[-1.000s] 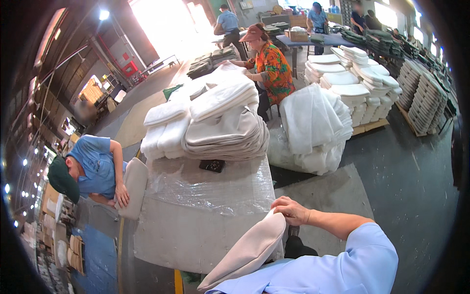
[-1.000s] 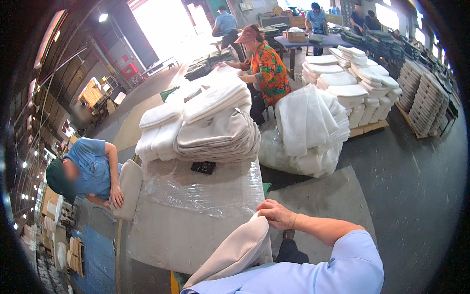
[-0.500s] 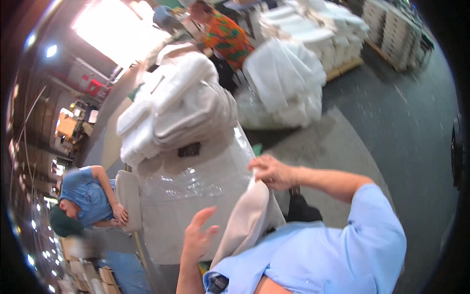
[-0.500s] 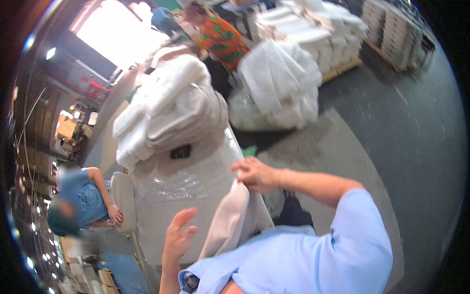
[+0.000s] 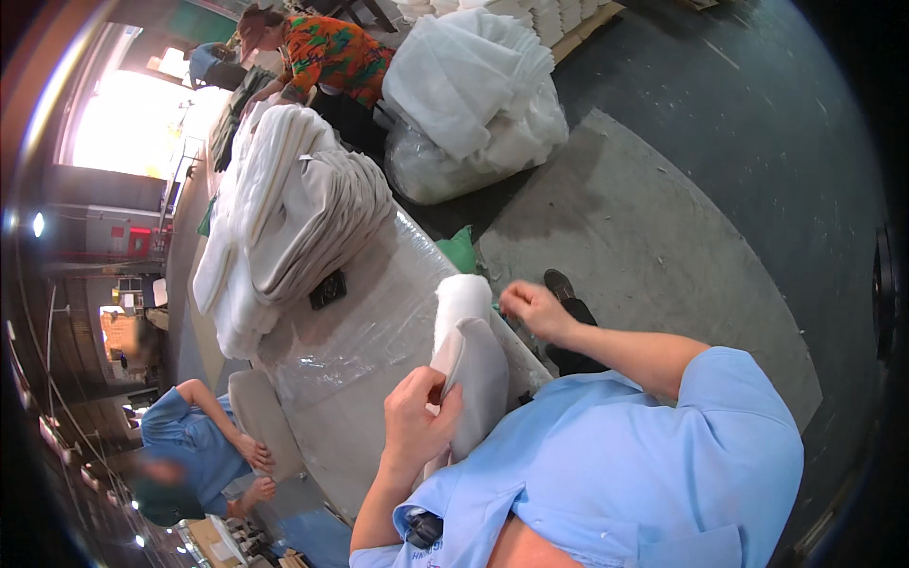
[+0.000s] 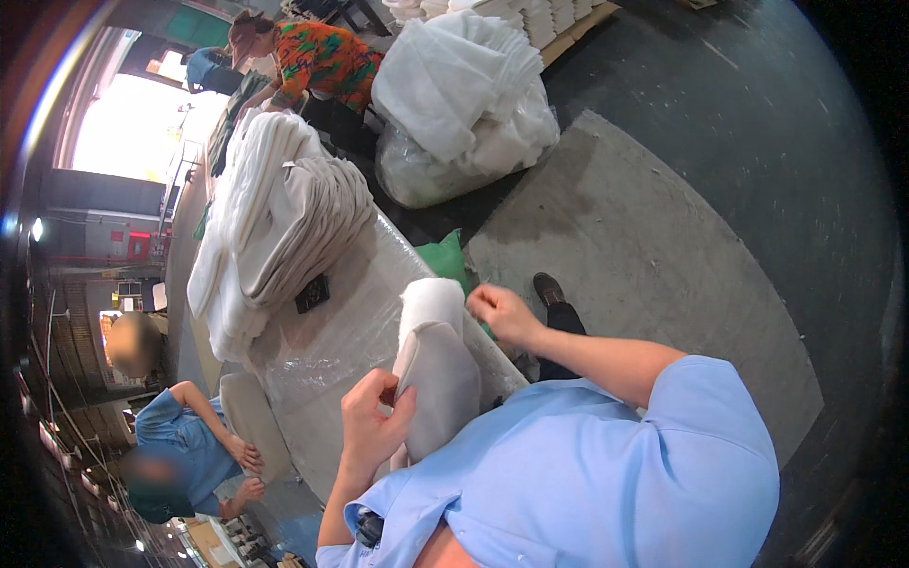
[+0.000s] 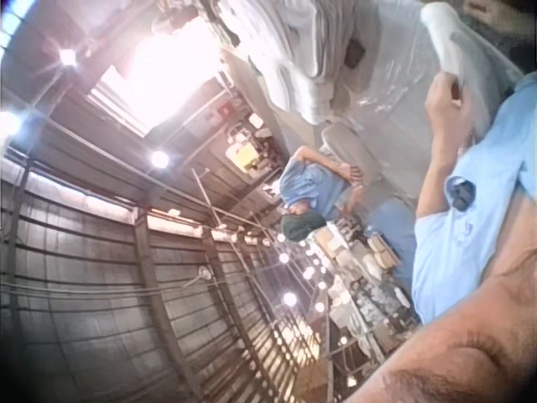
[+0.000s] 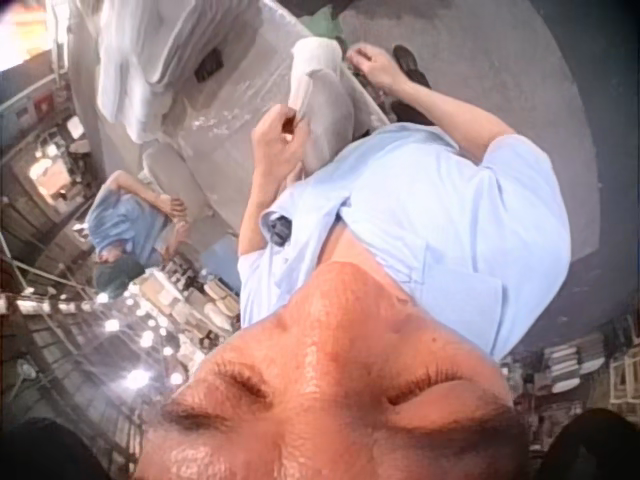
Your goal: The person repeatedly inserts white foam cushions into light gray fabric covers at a work table, then places the finished units onto a nearby pallet. Coworkers handle similar items across the table.
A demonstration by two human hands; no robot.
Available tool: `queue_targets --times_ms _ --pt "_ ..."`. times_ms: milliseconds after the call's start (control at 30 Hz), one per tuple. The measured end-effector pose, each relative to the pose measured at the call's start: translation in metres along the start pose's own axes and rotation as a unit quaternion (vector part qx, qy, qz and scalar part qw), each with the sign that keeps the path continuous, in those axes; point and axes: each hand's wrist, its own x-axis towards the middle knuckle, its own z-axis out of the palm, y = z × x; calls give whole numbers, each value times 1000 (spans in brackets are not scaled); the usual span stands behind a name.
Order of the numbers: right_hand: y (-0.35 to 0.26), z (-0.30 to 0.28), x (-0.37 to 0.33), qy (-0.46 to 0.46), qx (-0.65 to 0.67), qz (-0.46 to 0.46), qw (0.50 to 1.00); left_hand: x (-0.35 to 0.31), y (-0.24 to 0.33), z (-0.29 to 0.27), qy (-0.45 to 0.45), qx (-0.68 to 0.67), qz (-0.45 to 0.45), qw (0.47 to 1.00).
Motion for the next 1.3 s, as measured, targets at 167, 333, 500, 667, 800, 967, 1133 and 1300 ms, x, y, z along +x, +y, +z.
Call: queue_targets --times_ms 167,333,500,667,800,967,1133,1300 --pt "24 38 -33 -155 154 196 956 -8 -7 -14 -60 -66 104 991" --pt "-5 33 -50 -270 379 311 828 -13 -8 -19 -99 -102 153 978" --pt "-18 16 -51 -367 410 336 765 -24 -5 -16 -87 -181 122 972" --pt "-10 -2 -40 -412 335 344 775 -24 2 -20 -158 -216 136 954" --pt "-19 -2 -37 -443 345 284 777 -28 2 -19 -189 -216 137 948" --pt "-39 6 -35 -483 354 254 760 -28 -12 -12 -161 -306 111 932" --pt "-79 19 -26 -553 237 209 771 -16 -60 4 1 -239 -117 964" --pt "-122 34 -23 -592 110 85 794 -13 -45 -12 -219 -223 -114 943"
